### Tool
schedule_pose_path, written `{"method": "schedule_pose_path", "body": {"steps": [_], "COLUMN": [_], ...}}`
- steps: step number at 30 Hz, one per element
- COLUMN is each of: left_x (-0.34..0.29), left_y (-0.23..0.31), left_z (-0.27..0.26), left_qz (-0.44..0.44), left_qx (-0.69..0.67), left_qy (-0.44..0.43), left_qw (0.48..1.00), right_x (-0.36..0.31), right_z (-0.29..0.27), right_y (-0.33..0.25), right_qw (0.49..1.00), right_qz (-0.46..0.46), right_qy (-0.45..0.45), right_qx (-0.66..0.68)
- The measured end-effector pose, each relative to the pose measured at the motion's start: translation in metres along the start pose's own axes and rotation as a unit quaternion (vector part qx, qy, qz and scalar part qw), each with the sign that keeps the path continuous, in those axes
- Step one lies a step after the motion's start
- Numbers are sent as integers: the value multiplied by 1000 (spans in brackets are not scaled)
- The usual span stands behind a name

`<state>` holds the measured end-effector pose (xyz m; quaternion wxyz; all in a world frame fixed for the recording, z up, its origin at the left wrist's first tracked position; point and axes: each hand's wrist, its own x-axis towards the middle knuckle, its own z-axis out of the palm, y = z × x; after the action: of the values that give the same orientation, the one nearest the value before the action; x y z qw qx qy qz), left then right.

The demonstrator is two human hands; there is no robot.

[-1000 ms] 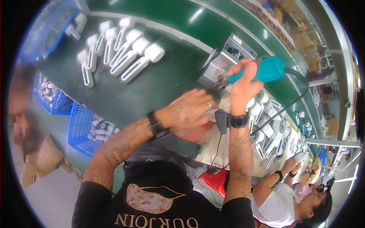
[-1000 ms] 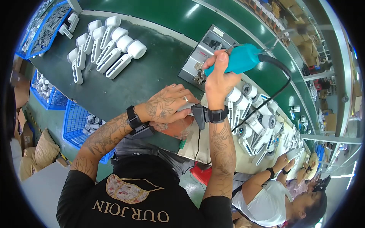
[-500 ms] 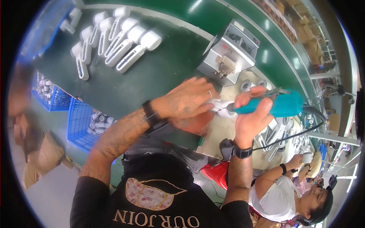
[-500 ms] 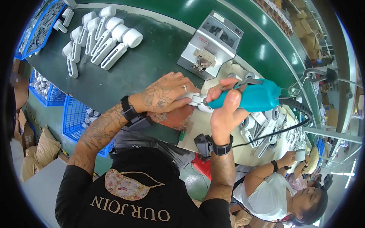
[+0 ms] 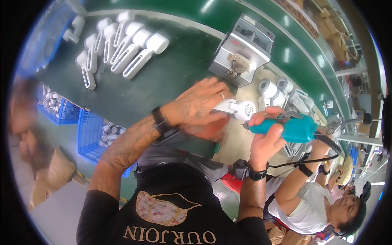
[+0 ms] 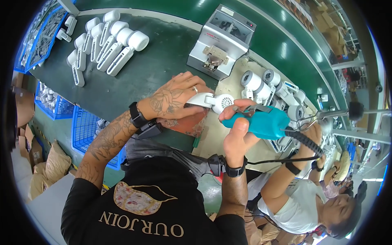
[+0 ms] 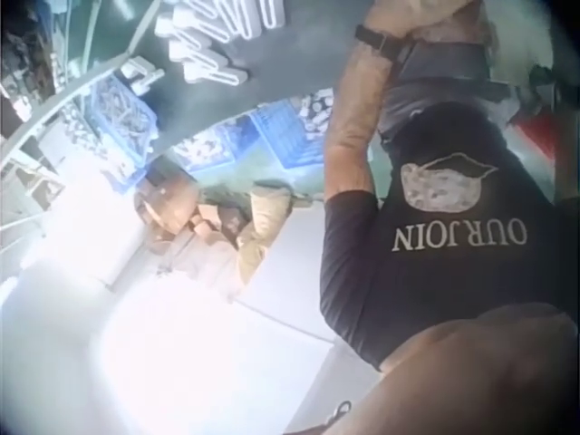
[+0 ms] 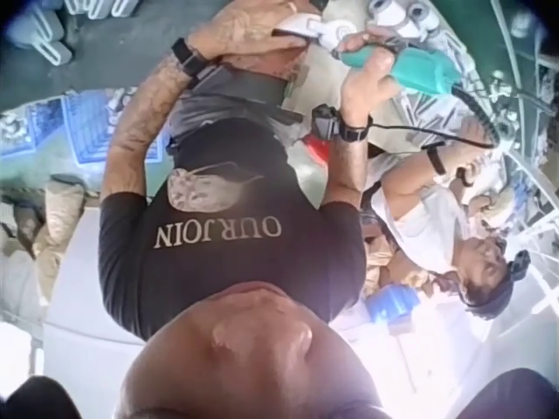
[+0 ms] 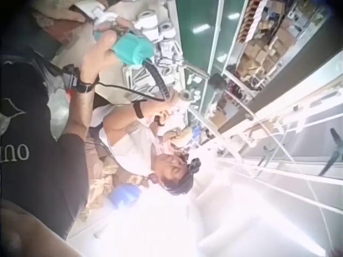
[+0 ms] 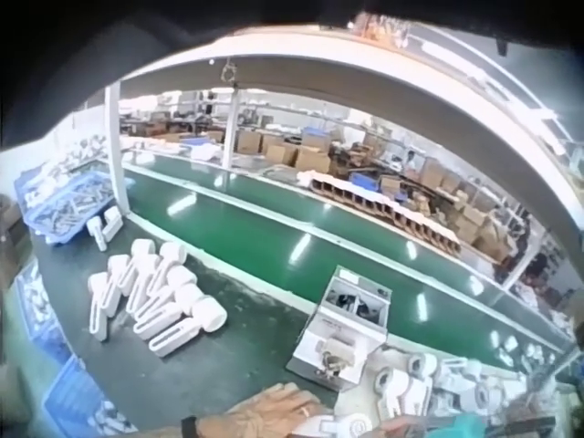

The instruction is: Assembling small white plastic electronic devices using an electric screwdriver to fasten components.

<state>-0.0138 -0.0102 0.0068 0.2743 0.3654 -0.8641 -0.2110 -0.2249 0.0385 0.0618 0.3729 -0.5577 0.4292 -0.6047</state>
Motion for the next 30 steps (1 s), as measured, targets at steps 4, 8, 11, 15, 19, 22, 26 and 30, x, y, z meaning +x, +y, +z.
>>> {"method": "schedule_pose_path", "body": {"steps": [4, 8, 11, 15, 19, 22, 26, 30], "left_x": [-3, -26, -36, -54, -85, -88, -89, -84], "left_y": [-9, 17, 32, 35, 16, 24, 29, 40], "left_z": [10, -11, -25, -19, -10, -8, -5, -1], "left_qz": [8, -169, -259, -280, -301, -304, -291, -323], "left_qx": [0, -217, -388, -456, -328, -232, -185, -230], "left_qy": [27, 131, 98, 154, 190, 216, 201, 209], "left_qw": [1000, 953, 879, 830, 875, 898, 917, 894], "right_x": [-13, -43, -86, -107, -111, -105, -101, -98], "right_z": [-6, -12, -40, -23, -22, -27, -38, -10], "right_y": [-8, 12, 23, 29, 26, 12, -22, -32], "right_qw": [996, 959, 941, 898, 901, 908, 912, 957], "right_qz": [-7, -168, -208, -55, 28, 101, 243, -32], "right_qy": [24, 174, 131, -162, -156, -103, -53, -133], "right_qx": [-85, -149, -231, -406, -403, -394, -326, -255]}}
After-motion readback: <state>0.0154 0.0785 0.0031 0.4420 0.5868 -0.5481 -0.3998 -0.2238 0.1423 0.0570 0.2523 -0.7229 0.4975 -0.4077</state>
